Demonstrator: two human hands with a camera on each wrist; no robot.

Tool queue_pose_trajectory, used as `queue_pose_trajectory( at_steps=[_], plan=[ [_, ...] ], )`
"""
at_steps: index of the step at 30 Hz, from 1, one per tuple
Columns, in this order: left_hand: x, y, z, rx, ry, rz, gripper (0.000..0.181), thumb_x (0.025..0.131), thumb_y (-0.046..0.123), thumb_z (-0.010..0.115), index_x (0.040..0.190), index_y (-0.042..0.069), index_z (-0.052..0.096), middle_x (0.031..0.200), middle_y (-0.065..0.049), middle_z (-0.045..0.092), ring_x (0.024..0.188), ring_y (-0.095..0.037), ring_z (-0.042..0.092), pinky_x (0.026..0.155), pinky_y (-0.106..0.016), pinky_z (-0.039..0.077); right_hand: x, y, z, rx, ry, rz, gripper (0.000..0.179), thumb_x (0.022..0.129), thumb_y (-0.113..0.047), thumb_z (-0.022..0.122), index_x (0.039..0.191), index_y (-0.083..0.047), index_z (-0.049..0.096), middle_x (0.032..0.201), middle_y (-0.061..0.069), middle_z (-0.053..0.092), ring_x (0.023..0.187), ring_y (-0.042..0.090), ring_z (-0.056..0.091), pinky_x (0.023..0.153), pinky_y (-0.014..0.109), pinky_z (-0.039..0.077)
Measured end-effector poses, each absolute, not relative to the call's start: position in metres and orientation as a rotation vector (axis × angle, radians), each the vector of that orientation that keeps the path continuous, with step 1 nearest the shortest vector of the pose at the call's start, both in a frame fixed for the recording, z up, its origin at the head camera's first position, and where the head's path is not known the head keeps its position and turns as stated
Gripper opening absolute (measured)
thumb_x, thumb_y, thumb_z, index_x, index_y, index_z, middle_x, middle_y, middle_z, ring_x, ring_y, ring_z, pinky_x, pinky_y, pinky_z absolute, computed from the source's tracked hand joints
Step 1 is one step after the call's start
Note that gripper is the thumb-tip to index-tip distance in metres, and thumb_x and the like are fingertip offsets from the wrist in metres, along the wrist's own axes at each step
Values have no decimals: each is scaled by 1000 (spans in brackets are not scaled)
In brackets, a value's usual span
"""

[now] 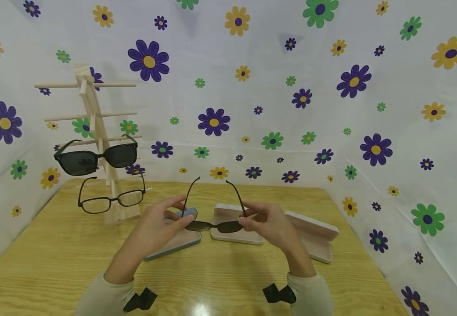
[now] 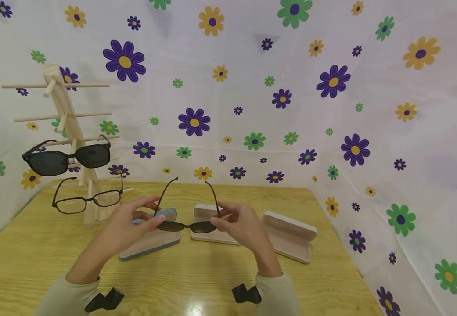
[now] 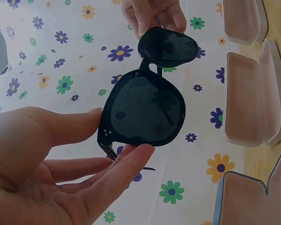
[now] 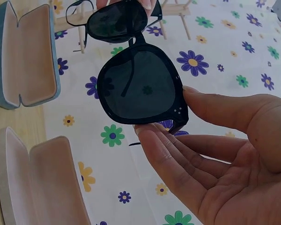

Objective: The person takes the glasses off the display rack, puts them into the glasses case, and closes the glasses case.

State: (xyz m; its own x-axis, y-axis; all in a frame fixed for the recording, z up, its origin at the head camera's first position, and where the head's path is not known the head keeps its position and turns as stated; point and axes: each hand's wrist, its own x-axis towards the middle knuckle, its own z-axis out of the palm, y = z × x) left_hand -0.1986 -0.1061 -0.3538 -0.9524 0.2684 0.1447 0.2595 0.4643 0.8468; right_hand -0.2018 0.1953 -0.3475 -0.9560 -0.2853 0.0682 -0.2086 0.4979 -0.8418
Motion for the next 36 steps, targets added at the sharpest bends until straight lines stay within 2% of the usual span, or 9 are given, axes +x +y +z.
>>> queue_pose_trajectory(
  at_steps=[27,36],
  plan=[
    [-200,-106,-353,517,2710,1506,60,98,23,72,151,3,50,132,-21,64,106,-29,74,76,-32,62,-203,196,-349,-443,2667,-1455,56,97,-22,73,145,1,57,117,16,75,92,19,75,80,31,59],
    [-198,-107,-353,526,2711,1483,64,95,23,76,150,2,51,129,-20,65,106,-28,74,79,-36,63,-204,197,-349,-462,2642,-1452,55,97,-20,74,145,1,57,111,14,76,94,19,74,81,29,59]
  ],
)
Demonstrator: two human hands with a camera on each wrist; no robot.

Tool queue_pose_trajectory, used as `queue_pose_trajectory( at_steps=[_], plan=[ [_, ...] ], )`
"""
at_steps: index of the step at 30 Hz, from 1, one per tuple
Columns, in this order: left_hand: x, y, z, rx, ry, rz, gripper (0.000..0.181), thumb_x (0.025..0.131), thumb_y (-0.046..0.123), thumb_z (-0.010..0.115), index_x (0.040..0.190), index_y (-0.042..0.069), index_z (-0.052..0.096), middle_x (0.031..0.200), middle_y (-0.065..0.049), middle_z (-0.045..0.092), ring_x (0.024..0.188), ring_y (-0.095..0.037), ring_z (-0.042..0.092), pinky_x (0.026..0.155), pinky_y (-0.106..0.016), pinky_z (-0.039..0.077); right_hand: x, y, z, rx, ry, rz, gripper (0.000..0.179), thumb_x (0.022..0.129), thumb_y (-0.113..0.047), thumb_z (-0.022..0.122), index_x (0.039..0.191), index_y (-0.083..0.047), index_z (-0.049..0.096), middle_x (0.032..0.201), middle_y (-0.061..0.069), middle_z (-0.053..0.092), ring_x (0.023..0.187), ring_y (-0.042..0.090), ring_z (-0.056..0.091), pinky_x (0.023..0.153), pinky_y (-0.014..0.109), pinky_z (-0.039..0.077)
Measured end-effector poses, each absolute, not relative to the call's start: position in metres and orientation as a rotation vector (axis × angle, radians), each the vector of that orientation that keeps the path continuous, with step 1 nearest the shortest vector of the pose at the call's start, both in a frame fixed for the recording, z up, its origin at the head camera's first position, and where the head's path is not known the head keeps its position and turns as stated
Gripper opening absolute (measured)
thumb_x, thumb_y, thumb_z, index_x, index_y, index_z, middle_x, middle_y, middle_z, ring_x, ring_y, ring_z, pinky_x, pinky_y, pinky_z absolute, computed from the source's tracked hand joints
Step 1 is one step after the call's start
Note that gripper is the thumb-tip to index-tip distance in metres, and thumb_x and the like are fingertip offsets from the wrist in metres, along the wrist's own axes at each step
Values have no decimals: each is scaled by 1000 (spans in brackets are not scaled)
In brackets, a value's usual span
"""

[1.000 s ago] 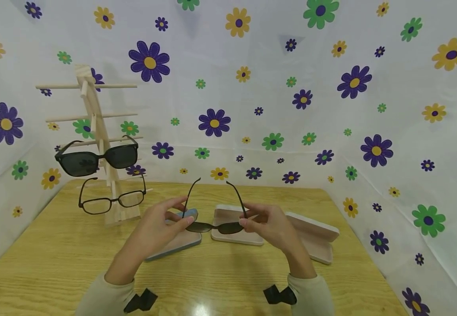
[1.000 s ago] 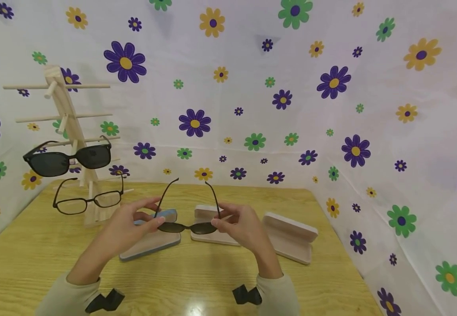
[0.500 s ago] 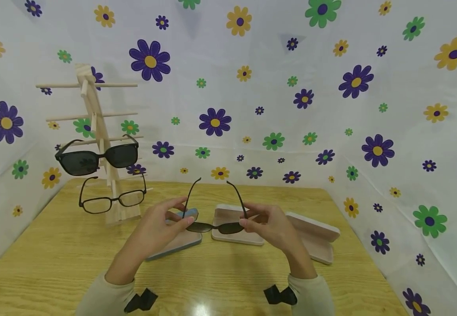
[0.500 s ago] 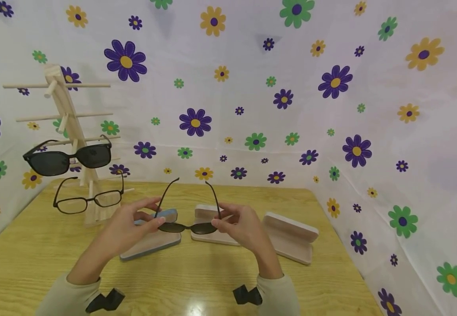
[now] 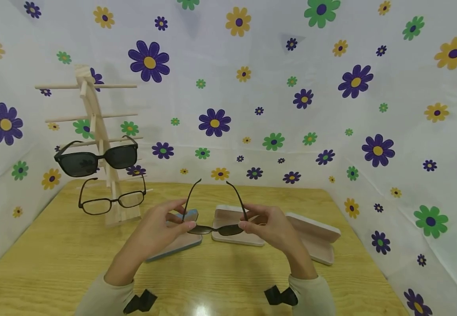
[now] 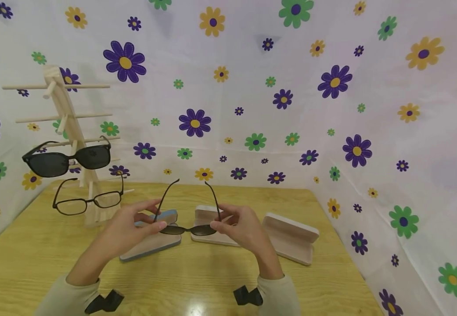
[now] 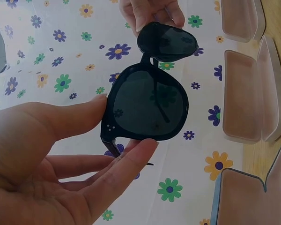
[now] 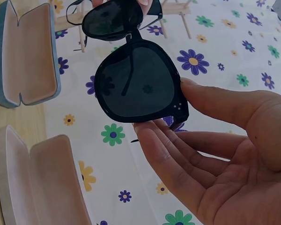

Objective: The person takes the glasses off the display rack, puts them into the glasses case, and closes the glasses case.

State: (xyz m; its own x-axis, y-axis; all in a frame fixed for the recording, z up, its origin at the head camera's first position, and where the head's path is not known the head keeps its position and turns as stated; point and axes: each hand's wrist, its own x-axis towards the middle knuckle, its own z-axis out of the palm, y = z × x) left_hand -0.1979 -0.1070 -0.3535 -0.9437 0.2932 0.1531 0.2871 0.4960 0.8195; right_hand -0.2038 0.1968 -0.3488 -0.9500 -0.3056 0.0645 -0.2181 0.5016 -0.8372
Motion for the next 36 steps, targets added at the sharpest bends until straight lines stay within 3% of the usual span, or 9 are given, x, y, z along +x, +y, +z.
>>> queue_pose_trajectory(
  at_steps=[10,22,28,36],
  plan=[
    [-199,-108,-354,515,2716,1474,65,94,23,78,150,2,52,129,-19,65,106,-28,74,79,-36,62,-204,195,-348,-475,2660,-1413,54,96,-23,74,141,4,60,106,13,76,90,17,73,78,29,58],
    [-196,-110,-357,527,2694,1504,65,94,22,78,149,0,52,131,-21,64,107,-29,73,76,-33,62,-203,195,-353,-548,2639,-1396,38,99,-20,71,130,2,70,101,15,77,89,16,72,76,30,59],
    [-196,-110,-358,533,2698,1507,64,94,19,78,149,-1,52,130,-22,65,111,-32,71,82,-34,63,-203,193,-354,-571,2638,-1369,36,99,-18,71,129,2,71,100,13,77,89,15,71,75,28,58],
    [-197,-110,-355,547,2777,1442,63,94,19,78,148,-1,53,128,-21,69,113,-33,68,85,-37,62,-202,191,-352,-632,2675,-1310,30,101,-16,67,127,-1,72,112,16,75,95,16,69,76,24,58]
  ],
)
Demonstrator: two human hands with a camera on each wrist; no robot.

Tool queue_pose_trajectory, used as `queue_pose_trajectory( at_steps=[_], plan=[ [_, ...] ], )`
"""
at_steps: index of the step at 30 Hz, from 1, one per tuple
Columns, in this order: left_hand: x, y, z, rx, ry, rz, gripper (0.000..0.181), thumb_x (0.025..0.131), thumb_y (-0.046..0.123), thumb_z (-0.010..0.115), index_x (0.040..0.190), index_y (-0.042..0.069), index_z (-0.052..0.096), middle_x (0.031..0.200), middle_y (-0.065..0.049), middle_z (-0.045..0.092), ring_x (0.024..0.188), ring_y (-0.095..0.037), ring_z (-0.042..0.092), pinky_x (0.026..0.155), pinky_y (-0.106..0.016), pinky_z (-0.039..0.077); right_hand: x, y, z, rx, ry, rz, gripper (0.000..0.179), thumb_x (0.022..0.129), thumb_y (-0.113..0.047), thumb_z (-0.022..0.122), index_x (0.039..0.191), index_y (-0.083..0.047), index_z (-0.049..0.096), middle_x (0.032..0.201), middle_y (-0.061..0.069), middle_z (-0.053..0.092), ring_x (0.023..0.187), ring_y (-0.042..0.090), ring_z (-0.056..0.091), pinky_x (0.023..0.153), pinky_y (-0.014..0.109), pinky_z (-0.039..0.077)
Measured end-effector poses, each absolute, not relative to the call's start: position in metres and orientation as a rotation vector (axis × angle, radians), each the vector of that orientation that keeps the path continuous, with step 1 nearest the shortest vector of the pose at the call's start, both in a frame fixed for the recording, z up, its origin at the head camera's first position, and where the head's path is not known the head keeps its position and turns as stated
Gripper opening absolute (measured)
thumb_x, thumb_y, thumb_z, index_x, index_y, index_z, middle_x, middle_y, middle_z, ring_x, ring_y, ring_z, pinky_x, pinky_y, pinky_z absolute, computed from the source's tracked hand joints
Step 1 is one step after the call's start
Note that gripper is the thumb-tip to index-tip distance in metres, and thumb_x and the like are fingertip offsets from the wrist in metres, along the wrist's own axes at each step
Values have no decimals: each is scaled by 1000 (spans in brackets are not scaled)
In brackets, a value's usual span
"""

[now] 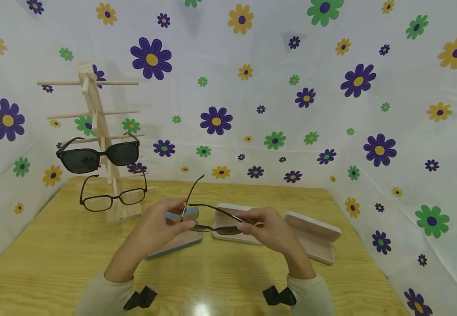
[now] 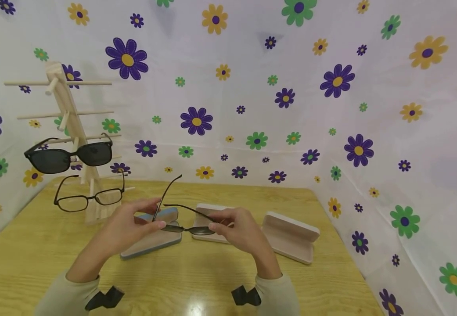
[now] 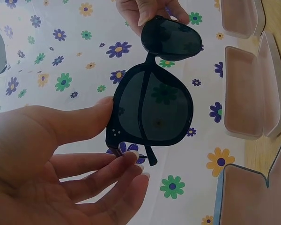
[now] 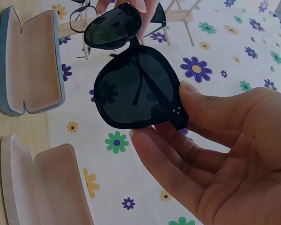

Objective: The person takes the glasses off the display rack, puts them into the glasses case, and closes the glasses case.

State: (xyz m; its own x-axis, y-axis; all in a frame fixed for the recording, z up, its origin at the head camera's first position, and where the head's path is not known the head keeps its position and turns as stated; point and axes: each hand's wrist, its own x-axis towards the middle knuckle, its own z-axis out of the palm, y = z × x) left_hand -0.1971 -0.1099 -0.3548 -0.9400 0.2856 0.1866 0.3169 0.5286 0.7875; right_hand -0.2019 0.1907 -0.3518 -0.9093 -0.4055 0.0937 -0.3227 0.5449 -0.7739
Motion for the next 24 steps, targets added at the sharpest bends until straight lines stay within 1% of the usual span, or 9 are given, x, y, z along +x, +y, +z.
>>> queue_pose_trajectory(
  at_steps=[3,7,11,19,24],
  plan=[
    [-197,-110,-353,-530,-2727,-1384,63,93,20,78,147,-1,54,128,-20,69,114,-33,68,87,-38,62,-201,191,-351,-625,2675,-1299,29,101,-15,66,127,-2,73,119,20,74,95,17,70,74,23,58],
    [-197,-110,-352,-536,-2729,-1360,62,94,22,78,147,-1,55,128,-19,69,114,-34,68,89,-41,62,-201,191,-351,-650,2678,-1295,29,101,-13,66,126,-1,73,120,22,73,94,18,69,75,22,58],
    [-197,-110,-351,-543,-2724,-1355,62,94,23,78,146,0,55,130,-20,68,116,-35,68,90,-42,61,-202,191,-351,-698,2686,-1293,27,101,-11,66,124,0,74,117,22,74,94,17,69,76,22,58],
    [-196,-110,-352,-535,-2718,-1397,62,93,21,79,146,-1,56,128,-19,69,114,-32,68,90,-40,62,-203,191,-353,-714,2667,-1300,25,102,-12,65,123,-1,74,115,22,74,92,15,69,76,22,57],
    [-196,-111,-353,-547,-2698,-1407,61,93,20,79,145,-1,57,127,-17,69,115,-32,68,90,-39,62,-203,191,-353,-750,2676,-1293,25,102,-12,65,122,-2,75,115,17,75,93,15,69,77,23,57]
  ],
)
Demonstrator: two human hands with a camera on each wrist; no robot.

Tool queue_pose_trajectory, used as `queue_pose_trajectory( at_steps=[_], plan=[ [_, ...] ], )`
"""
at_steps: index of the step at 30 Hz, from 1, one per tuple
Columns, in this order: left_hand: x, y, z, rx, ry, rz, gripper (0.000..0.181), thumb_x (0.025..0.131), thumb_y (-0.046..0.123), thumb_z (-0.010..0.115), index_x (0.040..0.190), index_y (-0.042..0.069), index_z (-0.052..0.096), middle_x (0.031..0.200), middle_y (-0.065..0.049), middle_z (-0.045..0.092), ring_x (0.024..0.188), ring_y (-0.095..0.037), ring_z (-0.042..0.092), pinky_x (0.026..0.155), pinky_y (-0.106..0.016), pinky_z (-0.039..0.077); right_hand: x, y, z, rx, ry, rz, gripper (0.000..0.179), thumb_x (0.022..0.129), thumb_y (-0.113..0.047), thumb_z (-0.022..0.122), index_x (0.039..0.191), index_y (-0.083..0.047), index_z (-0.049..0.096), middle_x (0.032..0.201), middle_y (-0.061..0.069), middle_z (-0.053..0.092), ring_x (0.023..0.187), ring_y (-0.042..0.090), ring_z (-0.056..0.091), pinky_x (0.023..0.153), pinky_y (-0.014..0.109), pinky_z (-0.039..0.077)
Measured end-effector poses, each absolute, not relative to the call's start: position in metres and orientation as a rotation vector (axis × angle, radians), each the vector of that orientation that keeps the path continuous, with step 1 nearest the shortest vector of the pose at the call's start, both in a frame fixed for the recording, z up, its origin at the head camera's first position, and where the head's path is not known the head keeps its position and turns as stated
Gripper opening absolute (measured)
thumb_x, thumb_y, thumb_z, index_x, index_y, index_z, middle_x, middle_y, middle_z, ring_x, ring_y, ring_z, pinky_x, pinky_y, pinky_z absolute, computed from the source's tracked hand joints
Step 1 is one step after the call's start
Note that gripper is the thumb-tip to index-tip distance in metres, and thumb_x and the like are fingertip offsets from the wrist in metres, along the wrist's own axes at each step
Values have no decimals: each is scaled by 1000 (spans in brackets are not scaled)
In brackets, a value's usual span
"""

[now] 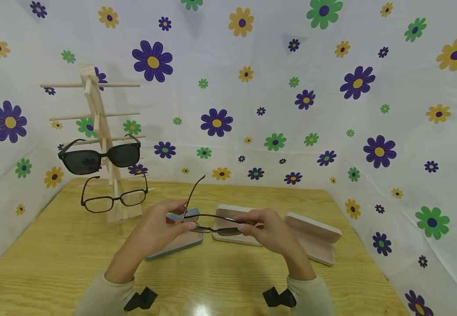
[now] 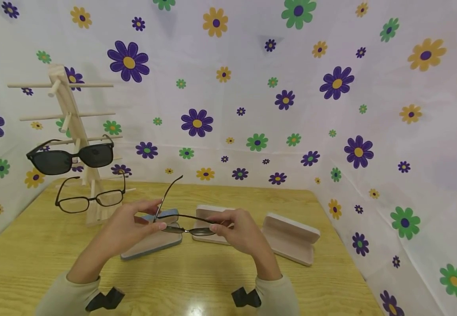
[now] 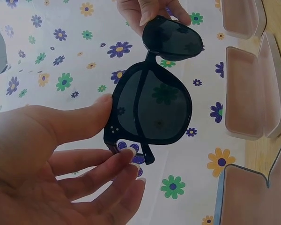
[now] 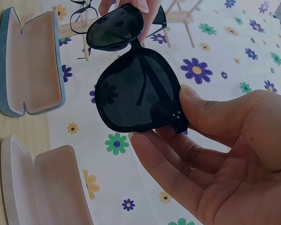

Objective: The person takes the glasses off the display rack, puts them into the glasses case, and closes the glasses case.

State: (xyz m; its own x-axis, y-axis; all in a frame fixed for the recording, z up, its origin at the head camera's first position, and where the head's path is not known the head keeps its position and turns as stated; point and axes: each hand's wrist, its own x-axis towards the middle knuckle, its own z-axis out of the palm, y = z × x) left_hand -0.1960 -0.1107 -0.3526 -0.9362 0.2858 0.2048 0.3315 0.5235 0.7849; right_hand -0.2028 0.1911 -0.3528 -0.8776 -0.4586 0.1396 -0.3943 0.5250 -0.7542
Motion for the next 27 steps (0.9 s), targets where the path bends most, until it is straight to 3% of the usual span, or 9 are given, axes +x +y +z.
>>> queue_pose_trajectory(
  at_steps=[9,27],
  plan=[
    [-196,-111,-354,-572,-2680,-1390,59,91,22,81,142,-1,60,124,-15,70,113,-30,68,86,-35,62,-203,190,-354,-800,2674,-1300,23,102,-9,64,121,-3,76,112,19,75,89,14,71,76,23,57],
    [-195,-107,-354,-631,-2686,-1379,35,93,18,78,126,9,74,118,-5,74,106,-24,70,82,-30,62,-204,189,-356,-766,2718,-1275,22,102,-9,63,119,-5,76,109,18,76,85,15,71,65,23,50]
  ],
)
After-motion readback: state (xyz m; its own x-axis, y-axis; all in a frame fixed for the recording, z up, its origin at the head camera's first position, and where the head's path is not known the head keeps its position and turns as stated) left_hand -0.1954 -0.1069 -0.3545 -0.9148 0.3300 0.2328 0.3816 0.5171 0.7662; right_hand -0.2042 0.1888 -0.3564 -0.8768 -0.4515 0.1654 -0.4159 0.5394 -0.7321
